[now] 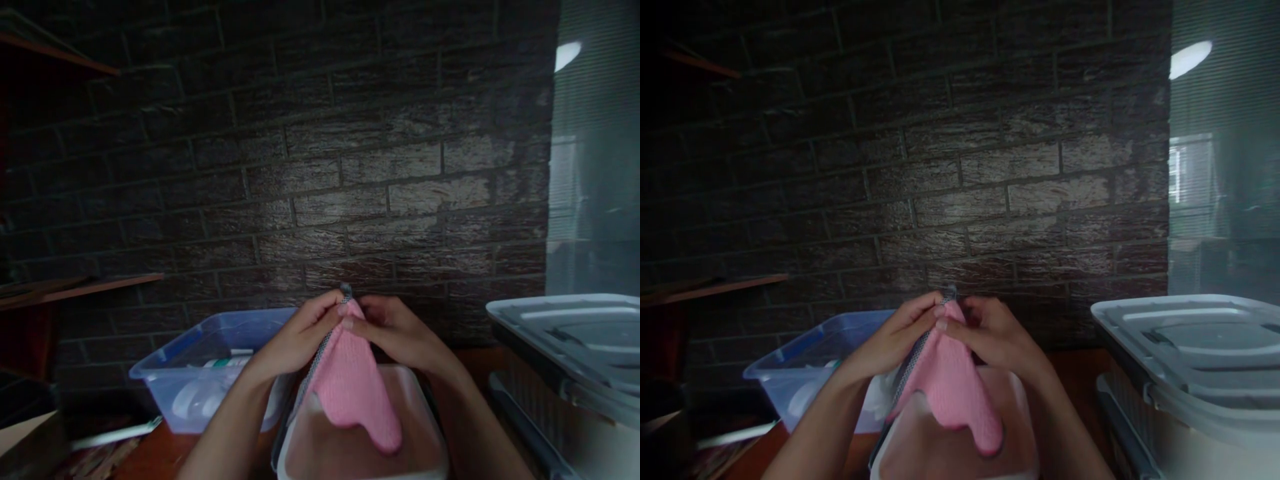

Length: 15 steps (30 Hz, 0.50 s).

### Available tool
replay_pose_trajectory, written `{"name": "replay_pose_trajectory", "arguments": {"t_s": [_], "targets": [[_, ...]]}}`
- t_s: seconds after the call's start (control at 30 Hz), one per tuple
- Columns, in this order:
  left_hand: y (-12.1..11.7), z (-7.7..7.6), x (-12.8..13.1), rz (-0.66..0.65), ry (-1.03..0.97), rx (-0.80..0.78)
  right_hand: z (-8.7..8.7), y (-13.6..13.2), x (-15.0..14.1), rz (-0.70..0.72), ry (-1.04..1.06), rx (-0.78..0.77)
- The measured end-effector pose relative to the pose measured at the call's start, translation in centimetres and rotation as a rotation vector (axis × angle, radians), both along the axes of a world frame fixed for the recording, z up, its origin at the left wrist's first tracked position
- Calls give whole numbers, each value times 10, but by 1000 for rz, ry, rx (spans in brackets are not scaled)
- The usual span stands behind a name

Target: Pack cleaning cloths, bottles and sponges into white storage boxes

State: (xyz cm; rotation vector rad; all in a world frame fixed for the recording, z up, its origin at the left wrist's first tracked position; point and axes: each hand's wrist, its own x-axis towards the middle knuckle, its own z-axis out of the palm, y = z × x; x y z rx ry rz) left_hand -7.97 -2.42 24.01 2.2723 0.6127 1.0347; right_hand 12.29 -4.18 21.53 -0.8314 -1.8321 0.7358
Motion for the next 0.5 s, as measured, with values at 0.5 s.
{"name": "replay_pose_trajectory", "arguments": {"t_s": [0.5], "targets": [[2,-35,-10,26,-116,-77,-9,11,-14,328,253,-207]]}}
